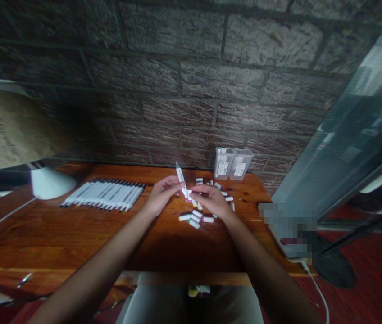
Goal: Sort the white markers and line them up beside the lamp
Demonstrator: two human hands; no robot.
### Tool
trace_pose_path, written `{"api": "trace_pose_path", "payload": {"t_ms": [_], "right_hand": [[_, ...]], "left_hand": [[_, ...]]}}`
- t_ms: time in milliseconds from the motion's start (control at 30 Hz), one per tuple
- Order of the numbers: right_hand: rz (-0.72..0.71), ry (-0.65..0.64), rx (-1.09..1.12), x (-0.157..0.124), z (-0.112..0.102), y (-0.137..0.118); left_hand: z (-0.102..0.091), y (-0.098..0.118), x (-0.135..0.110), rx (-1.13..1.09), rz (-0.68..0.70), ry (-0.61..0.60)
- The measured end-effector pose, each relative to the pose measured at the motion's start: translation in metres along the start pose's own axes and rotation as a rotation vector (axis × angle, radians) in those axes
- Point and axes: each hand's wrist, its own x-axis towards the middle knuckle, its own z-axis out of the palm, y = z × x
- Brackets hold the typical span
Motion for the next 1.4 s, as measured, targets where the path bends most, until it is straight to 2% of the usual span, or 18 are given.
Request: {"api": "trace_pose_path", "payload": {"t_ms": [200, 400, 767, 1133, 1400], "right_hand": [[-0.009, 0.008, -0.036, -0.001, 0.001, 0.001], [-0.079, -0.038, -0.139, -0.002, 0.001, 0.003], [-0.092, -0.037, -0.204, -0.004, 0.003, 0.006], [-0.12, -0.153, -0.347, -0.005, 0.004, 0.007], [-0.121, -0.24, -0.308, -0.007, 0.006, 0.017]], "left_hand": [[0.001, 0.002, -0.001, 0.015, -0.001, 0.0], [0.003, 0.004, -0.003, 0.083, 0.007, 0.003], [0.004, 0.003, -0.005, 0.198, 0.042, -0.069], [0.005, 0.001, -0.006, 0.224, 0.019, -0.175], [0.005, 0.0, -0.005, 0.244, 0.022, -0.225]]}}
